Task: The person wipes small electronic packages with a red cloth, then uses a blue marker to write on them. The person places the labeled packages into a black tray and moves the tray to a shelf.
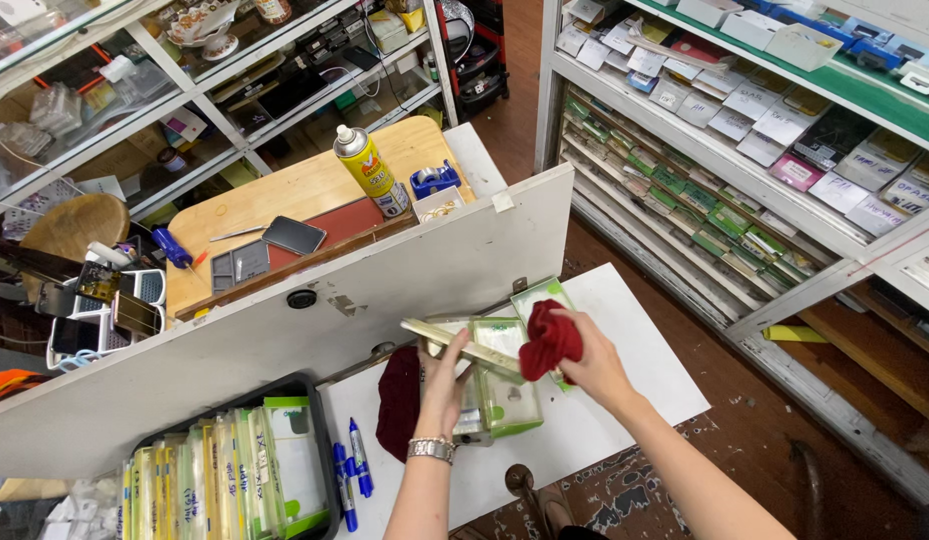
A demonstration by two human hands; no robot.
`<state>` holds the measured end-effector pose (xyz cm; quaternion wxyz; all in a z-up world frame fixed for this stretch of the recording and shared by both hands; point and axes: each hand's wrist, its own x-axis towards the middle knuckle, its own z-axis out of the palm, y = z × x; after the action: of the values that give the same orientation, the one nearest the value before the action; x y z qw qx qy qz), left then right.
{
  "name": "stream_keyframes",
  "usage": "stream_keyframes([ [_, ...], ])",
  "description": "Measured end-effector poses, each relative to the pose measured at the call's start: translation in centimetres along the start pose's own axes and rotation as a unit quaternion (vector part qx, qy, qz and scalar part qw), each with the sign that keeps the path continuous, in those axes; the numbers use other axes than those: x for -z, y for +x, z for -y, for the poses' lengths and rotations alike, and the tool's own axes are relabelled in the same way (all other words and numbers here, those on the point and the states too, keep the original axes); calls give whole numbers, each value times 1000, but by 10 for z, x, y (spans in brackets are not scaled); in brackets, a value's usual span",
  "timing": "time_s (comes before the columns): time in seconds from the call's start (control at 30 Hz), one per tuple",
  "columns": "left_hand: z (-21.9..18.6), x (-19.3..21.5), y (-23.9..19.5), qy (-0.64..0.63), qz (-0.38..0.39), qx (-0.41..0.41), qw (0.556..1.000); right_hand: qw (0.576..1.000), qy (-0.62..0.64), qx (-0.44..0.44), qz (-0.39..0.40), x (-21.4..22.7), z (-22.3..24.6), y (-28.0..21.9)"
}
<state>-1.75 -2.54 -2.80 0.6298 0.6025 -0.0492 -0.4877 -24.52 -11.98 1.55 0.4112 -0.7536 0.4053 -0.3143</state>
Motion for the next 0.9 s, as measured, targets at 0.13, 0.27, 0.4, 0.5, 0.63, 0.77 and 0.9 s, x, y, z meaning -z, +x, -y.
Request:
stream_keyframes([
  [0.13, 28, -37, 7, -52, -43, 32, 997, 994, 51, -101, -4, 29, -39, 9],
  [0.27, 36, -45, 16, 55, -45, -46, 996, 951, 60, -281, -110, 58, -85, 17],
  [0.4, 56, -58, 18, 94, 120, 36, 988, 928, 145, -334, -84, 48, -133, 24],
  [0.5, 76, -76, 20, 65, 153, 127, 978, 934, 104, -341, -31, 22, -151, 31],
  [0.63, 95, -81, 20, -25, 124, 160, 979, 937, 6, -347, 30, 10, -145, 36],
  [0.77, 98, -75, 22, 11, 141, 171, 975, 895, 200, -398, 31, 25, -127, 40],
  [0.9, 93, -74, 18, 3, 195, 171, 966, 915, 194, -350, 42, 37, -120, 42],
])
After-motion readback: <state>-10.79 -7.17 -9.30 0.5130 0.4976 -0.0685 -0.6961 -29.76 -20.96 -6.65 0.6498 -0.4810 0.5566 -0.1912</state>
